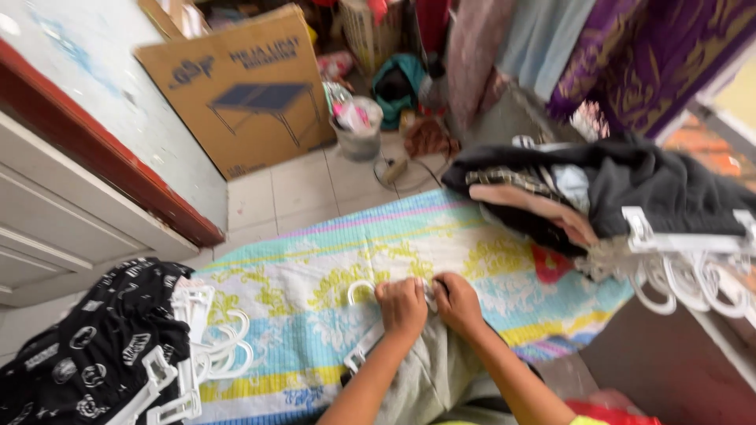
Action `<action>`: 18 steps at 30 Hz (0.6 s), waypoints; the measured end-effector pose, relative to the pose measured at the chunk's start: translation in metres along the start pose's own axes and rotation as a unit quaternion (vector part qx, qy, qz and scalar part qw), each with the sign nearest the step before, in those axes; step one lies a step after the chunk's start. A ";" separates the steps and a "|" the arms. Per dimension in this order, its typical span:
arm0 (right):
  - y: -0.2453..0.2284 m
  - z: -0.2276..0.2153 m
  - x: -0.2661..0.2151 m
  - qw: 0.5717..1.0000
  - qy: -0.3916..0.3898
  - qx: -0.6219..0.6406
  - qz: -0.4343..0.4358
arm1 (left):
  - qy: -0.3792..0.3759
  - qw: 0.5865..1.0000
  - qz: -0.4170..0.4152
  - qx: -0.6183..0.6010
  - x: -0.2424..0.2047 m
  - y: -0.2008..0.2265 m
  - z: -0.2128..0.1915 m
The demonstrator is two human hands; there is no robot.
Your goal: The person is taking shorts from a pile and attaching them to plastic hangers with clips on a table.
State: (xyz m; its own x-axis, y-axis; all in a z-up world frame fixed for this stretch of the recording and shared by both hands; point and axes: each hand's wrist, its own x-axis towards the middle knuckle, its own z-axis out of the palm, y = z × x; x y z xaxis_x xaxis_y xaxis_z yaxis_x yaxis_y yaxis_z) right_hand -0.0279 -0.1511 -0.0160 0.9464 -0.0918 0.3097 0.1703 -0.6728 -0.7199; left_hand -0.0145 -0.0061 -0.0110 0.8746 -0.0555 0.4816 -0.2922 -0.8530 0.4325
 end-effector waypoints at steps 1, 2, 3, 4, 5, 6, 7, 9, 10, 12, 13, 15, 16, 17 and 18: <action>-0.001 0.000 0.001 1.000 -0.008 -0.010 0.005 | 0.017 1.000 0.017 0.008 -0.001 -0.003 0.002; -0.007 -0.002 0.002 1.000 -0.005 -0.008 -0.011 | 0.033 0.999 0.017 0.011 0.002 -0.002 -0.010; -0.012 -0.004 0.003 0.999 -0.022 -0.014 -0.022 | -0.002 0.999 0.037 -0.037 0.003 -0.001 -0.022; -0.016 -0.007 0.000 0.999 -0.040 -0.020 -0.030 | -0.042 0.994 0.058 -0.084 0.001 0.001 -0.033; -0.017 -0.005 0.003 0.998 -0.037 -0.019 -0.042 | -0.029 0.995 0.059 -0.081 0.000 -0.005 -0.041; -0.015 -0.003 0.001 0.998 -0.037 -0.039 -0.045 | -0.071 0.993 0.072 -0.061 -0.006 -0.010 -0.048; -0.013 -0.002 0.000 0.997 -0.036 -0.059 -0.047 | -0.112 0.989 0.085 -0.040 -0.012 -0.015 -0.054; -0.012 -0.003 0.003 0.996 -0.056 -0.063 -0.032 | -0.080 0.994 0.079 -0.013 -0.040 -0.047 -0.060; -0.012 -0.003 0.001 0.994 -0.080 -0.067 -0.008 | -0.057 0.996 0.070 0.013 -0.058 -0.063 -0.064; -0.011 0.000 0.003 0.993 -0.073 -0.074 -0.055 | -0.007 0.998 0.047 0.047 -0.087 -0.096 -0.057; -0.011 0.004 0.004 0.989 -0.067 -0.082 -0.099 | 0.040 0.996 0.023 0.079 -0.101 -0.115 -0.055; -0.011 0.004 0.006 0.991 -0.081 -0.090 -0.055 | 0.013 0.995 0.036 0.096 -0.115 -0.124 -0.072; -0.011 0.005 0.008 0.990 -0.094 -0.103 -0.013 | -0.011 0.993 0.048 0.108 -0.121 -0.129 -0.080; -0.008 0.009 0.009 0.990 -0.096 -0.099 -0.014 | -0.012 0.993 0.047 0.112 -0.123 -0.138 -0.082; -0.004 0.011 0.008 0.991 -0.084 -0.100 -0.029 | 0.105 0.983 0.069 0.134 -0.125 -0.145 -0.082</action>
State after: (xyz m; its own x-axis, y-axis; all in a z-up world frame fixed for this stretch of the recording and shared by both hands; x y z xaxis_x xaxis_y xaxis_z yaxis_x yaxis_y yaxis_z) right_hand -0.0182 -0.1413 -0.0178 0.9718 0.0631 0.2272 0.1838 -0.8064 -0.5620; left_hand -0.1137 0.1670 -0.0715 0.7262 -0.0965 0.6807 -0.2666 -0.9522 0.1494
